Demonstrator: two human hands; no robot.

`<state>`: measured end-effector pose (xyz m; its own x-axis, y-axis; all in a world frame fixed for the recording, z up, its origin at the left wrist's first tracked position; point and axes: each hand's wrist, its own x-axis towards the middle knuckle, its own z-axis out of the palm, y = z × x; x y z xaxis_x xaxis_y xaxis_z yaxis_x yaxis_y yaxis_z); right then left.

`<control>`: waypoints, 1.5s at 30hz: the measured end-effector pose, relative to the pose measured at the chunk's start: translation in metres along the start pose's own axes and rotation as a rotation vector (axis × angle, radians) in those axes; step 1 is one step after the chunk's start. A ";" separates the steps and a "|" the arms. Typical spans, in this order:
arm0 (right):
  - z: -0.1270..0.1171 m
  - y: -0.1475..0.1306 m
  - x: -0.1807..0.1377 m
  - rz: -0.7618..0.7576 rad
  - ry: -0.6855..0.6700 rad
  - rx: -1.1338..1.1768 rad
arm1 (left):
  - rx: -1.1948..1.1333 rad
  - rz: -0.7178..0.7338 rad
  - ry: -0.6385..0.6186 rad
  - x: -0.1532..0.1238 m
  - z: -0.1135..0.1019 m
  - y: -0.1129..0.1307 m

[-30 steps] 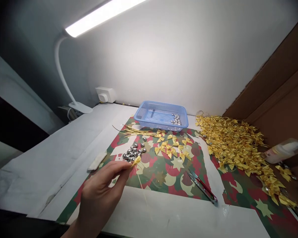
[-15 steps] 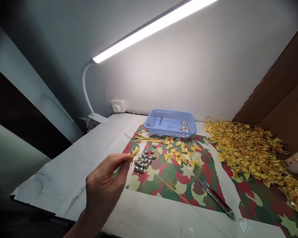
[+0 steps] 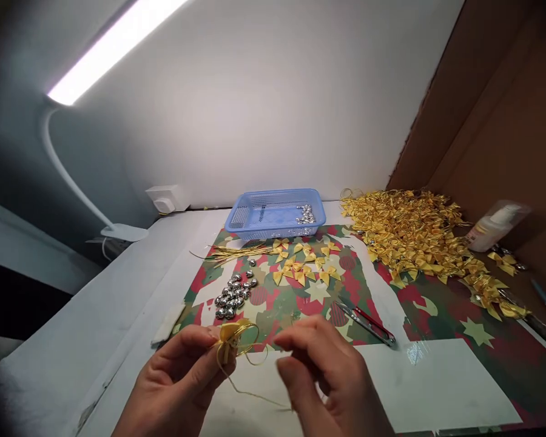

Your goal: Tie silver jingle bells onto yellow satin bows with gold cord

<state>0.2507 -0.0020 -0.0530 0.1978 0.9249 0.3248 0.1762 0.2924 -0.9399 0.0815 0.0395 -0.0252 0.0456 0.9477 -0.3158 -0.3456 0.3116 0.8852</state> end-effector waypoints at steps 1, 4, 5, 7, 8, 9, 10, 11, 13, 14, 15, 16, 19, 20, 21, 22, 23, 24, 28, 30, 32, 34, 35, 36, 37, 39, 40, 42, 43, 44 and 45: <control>0.005 0.001 0.005 -0.037 -0.001 -0.015 | 0.010 -0.007 -0.001 0.001 -0.001 0.000; 0.016 0.008 0.012 -0.090 -0.022 -0.046 | 0.019 -0.027 0.005 0.004 -0.004 -0.002; 0.018 0.010 0.012 -0.084 -0.042 -0.047 | 0.022 -0.029 0.012 0.005 -0.005 -0.003; 0.023 0.013 0.011 -0.081 -0.059 -0.048 | 0.043 -0.009 0.023 0.005 -0.006 -0.005; 0.025 0.014 0.011 -0.087 -0.049 -0.050 | 0.058 0.012 0.028 0.006 -0.007 -0.007; 0.028 0.013 0.011 -0.096 -0.035 -0.051 | 0.071 0.036 0.032 0.006 -0.007 -0.009; 0.030 0.013 0.011 -0.099 -0.025 -0.047 | 0.082 0.060 0.037 0.006 -0.008 -0.010; 0.032 0.011 0.012 -0.084 -0.029 -0.034 | 0.088 0.086 0.040 0.006 -0.009 -0.012; 0.035 0.009 0.015 0.015 -0.085 0.051 | 0.082 0.117 0.034 0.006 -0.010 -0.016; 0.036 0.008 0.016 0.087 -0.123 0.123 | 0.071 0.121 0.030 0.006 -0.010 -0.018; 0.036 0.008 0.018 0.162 -0.156 0.205 | 0.058 0.108 0.021 0.006 -0.010 -0.019; 0.035 0.008 0.020 0.234 -0.179 0.291 | 0.039 0.086 0.013 0.006 -0.010 -0.019; 0.032 0.010 0.021 0.392 -0.210 0.532 | -0.055 -0.024 0.008 0.006 -0.010 -0.015; 0.032 0.011 0.021 0.423 -0.220 0.584 | -0.093 -0.059 0.015 0.007 -0.009 -0.013; 0.031 0.013 0.020 0.447 -0.241 0.621 | -0.125 -0.087 0.026 0.007 -0.009 -0.012; 0.031 0.013 0.018 0.466 -0.273 0.642 | -0.149 -0.108 0.041 0.007 -0.008 -0.010; 0.031 0.014 0.017 0.470 -0.306 0.631 | -0.163 -0.124 0.052 0.008 -0.008 -0.009; 0.031 0.014 0.015 0.452 -0.334 0.586 | -0.172 -0.131 0.065 0.008 -0.007 -0.009; 0.029 0.012 0.008 0.270 -0.391 0.315 | -0.208 -0.104 0.124 0.007 -0.005 -0.007; 0.026 0.011 0.007 0.237 -0.441 0.270 | -0.240 -0.105 0.145 0.005 -0.004 -0.005; 0.023 0.012 0.006 0.193 -0.440 0.187 | -0.281 -0.143 0.161 0.003 -0.004 -0.003; 0.020 0.013 0.006 0.091 -0.355 0.027 | -0.318 -0.197 0.186 0.000 -0.005 -0.002; 0.019 0.013 0.006 0.041 -0.307 -0.035 | -0.333 -0.221 0.199 -0.001 -0.005 -0.001; 0.019 0.012 0.006 0.007 -0.266 -0.061 | -0.341 -0.235 0.208 -0.001 -0.005 -0.001; 0.019 0.011 0.006 -0.005 -0.239 -0.044 | -0.345 -0.235 0.211 -0.001 -0.005 -0.002; 0.019 0.009 0.007 0.029 -0.219 0.101 | -0.342 -0.212 0.189 0.000 -0.003 -0.003; 0.019 0.008 0.008 0.079 -0.222 0.212 | -0.330 -0.195 0.170 0.001 -0.002 -0.004; 0.018 0.006 0.011 0.234 -0.248 0.482 | -0.289 -0.171 0.124 0.003 0.000 -0.007; 0.018 0.005 0.012 0.323 -0.274 0.628 | -0.264 -0.165 0.105 0.004 0.001 -0.008; 0.016 0.005 0.013 0.405 -0.298 0.765 | -0.240 -0.156 0.096 0.005 0.001 -0.009; 0.015 0.005 0.014 0.468 -0.322 0.883 | -0.222 -0.143 0.097 0.005 0.001 -0.009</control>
<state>0.2402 0.0161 -0.0543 -0.2241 0.9745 -0.0121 -0.6432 -0.1572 -0.7494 0.0858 0.0416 -0.0349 0.0229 0.8807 -0.4731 -0.5396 0.4092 0.7357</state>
